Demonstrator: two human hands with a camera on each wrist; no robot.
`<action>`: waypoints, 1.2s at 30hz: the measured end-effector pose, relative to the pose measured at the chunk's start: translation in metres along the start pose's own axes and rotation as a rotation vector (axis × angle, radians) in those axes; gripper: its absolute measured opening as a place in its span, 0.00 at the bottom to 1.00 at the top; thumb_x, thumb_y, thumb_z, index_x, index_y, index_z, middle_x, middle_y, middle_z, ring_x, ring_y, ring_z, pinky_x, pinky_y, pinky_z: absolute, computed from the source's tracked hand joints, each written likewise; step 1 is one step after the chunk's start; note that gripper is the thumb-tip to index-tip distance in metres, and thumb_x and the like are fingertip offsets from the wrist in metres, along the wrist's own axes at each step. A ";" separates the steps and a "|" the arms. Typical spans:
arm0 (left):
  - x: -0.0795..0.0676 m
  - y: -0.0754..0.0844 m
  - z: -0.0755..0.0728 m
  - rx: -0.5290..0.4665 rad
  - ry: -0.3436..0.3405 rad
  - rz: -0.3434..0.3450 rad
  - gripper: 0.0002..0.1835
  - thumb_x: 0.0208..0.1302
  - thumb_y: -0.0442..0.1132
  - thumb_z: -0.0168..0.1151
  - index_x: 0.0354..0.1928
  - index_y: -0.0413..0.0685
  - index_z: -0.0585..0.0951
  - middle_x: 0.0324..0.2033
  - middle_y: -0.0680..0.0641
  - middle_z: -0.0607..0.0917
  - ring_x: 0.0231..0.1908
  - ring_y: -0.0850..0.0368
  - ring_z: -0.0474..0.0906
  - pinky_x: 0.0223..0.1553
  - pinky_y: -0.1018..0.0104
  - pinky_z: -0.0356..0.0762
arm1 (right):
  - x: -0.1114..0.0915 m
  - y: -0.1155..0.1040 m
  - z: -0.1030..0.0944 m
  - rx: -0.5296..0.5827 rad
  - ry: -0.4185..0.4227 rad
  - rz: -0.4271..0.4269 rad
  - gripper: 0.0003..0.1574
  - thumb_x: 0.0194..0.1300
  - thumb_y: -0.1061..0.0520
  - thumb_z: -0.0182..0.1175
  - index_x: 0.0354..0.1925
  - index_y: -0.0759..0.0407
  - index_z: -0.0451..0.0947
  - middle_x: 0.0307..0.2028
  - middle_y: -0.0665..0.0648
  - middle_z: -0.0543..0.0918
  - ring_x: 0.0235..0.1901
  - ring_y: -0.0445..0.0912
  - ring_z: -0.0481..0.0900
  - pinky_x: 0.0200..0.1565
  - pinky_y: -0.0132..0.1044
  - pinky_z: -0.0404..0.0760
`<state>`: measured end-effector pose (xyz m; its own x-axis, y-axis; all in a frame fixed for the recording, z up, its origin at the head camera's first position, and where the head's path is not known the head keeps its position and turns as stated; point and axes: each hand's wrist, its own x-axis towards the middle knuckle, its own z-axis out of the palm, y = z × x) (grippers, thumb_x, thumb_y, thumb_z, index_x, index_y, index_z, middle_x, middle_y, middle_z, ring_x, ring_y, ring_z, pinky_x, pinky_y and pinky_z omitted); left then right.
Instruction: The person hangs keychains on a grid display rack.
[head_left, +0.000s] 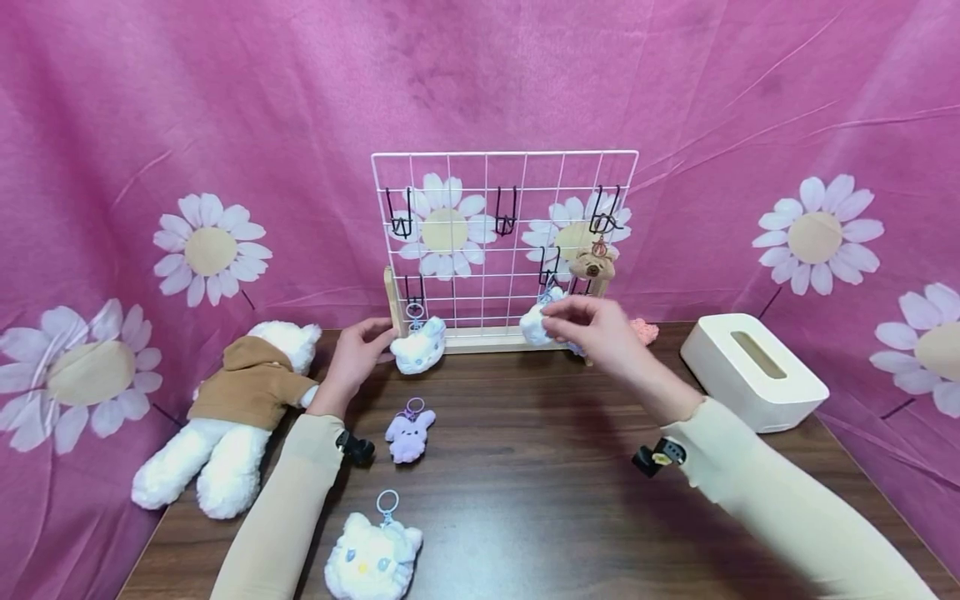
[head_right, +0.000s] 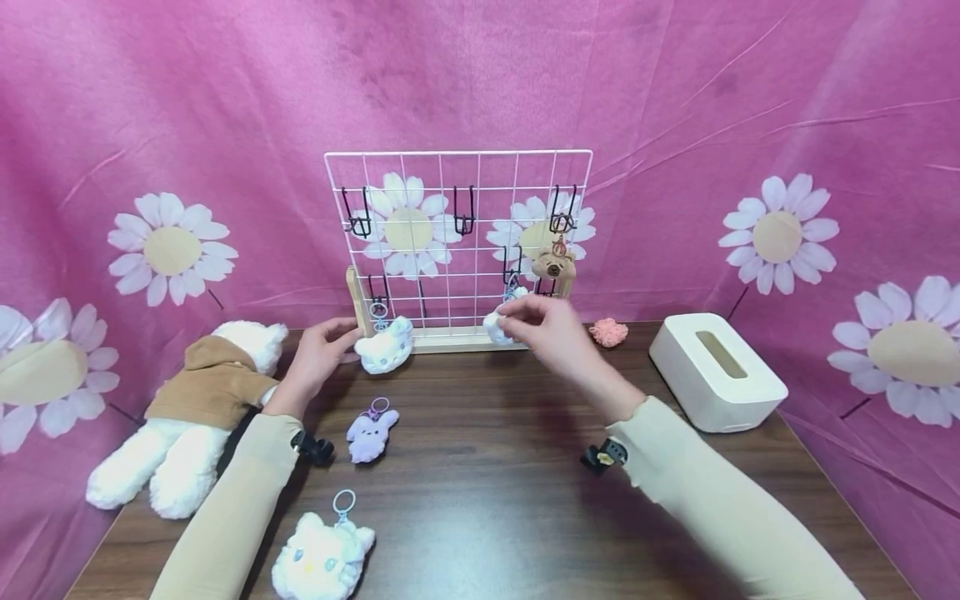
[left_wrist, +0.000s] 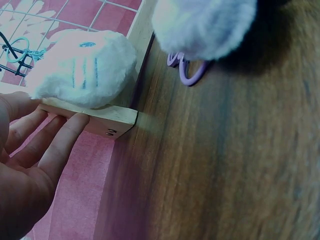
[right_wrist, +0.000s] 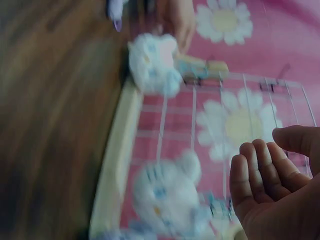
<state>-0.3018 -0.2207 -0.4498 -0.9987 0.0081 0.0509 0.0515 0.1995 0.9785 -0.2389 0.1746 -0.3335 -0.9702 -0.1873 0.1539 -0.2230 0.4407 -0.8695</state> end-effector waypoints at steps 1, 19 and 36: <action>0.000 0.000 0.000 -0.001 0.001 -0.002 0.22 0.85 0.38 0.64 0.72 0.31 0.81 0.66 0.28 0.84 0.45 0.68 0.87 0.52 0.65 0.98 | -0.001 0.001 0.008 -0.002 -0.014 -0.014 0.19 0.77 0.57 0.73 0.58 0.69 0.89 0.46 0.63 0.95 0.39 0.35 0.87 0.40 0.25 0.90; 0.001 -0.002 0.000 0.010 -0.002 0.004 0.23 0.85 0.39 0.64 0.73 0.32 0.81 0.69 0.29 0.83 0.51 0.58 0.88 0.54 0.62 0.98 | -0.021 0.005 0.122 0.025 -0.304 -0.031 0.12 0.74 0.55 0.75 0.52 0.56 0.93 0.44 0.54 0.94 0.44 0.40 0.86 0.49 0.30 0.88; 0.000 0.001 -0.001 0.016 0.004 0.002 0.22 0.85 0.38 0.64 0.72 0.32 0.81 0.68 0.29 0.84 0.49 0.61 0.88 0.55 0.59 0.98 | -0.065 -0.002 0.197 0.046 -0.570 -0.069 0.09 0.71 0.61 0.76 0.49 0.62 0.93 0.37 0.52 0.94 0.34 0.29 0.83 0.42 0.20 0.86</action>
<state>-0.3019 -0.2211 -0.4483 -0.9985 0.0045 0.0542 0.0539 0.2154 0.9750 -0.1567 0.0131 -0.4345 -0.7460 -0.6636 -0.0553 -0.2670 0.3741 -0.8881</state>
